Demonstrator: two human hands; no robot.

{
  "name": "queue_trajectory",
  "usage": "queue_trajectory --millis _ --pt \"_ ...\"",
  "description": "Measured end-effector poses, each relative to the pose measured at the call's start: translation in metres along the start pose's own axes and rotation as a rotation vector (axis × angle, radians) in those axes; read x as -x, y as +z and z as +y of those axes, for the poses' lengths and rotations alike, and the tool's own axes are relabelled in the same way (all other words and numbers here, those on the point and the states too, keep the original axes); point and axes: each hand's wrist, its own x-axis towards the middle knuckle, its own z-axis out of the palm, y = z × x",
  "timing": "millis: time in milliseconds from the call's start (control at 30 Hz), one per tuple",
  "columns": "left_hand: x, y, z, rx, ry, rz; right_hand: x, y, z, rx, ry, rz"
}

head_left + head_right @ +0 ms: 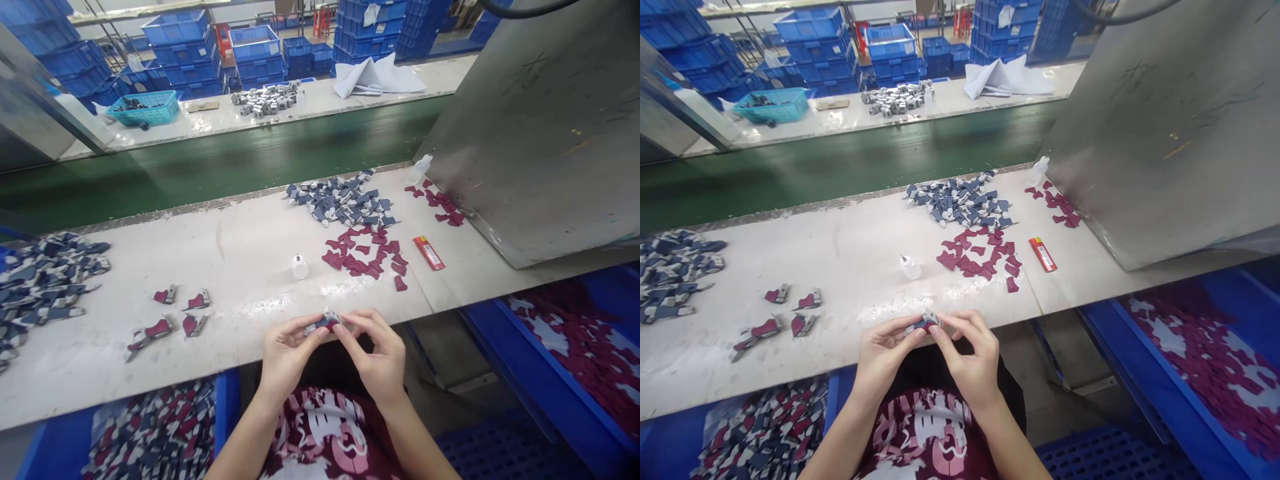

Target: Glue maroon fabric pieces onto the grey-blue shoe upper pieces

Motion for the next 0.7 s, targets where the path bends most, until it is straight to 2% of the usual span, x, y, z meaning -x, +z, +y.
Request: queue_trajectory --millis 100,167,200,300,400,533,700 --pt "0.003 -0.004 -0.002 -0.038 0.016 -0.047 -0.006 -0.008 0.007 -0.251 0.177 -0.228" --pt "0.006 -0.006 -0.003 -0.073 0.026 -0.074 -0.009 -0.011 0.008 -0.403 0.214 -0.333" --pt "0.008 -0.007 -0.003 -0.090 0.030 -0.084 -0.009 -0.011 0.008 -0.444 0.213 -0.340" --pt "0.014 -0.004 0.001 -0.127 0.042 -0.086 -0.006 -0.008 0.003 -0.441 0.182 -0.255" --pt "0.022 0.005 0.007 -0.118 0.055 -0.002 -0.002 -0.004 -0.002 -0.412 0.188 -0.200" --pt "0.030 0.014 0.012 -0.055 0.053 0.103 -0.001 -0.001 -0.004 -0.445 0.213 -0.209" --pt "0.029 0.013 0.011 -0.032 0.084 0.061 -0.002 0.000 -0.005 -0.484 0.239 -0.185"
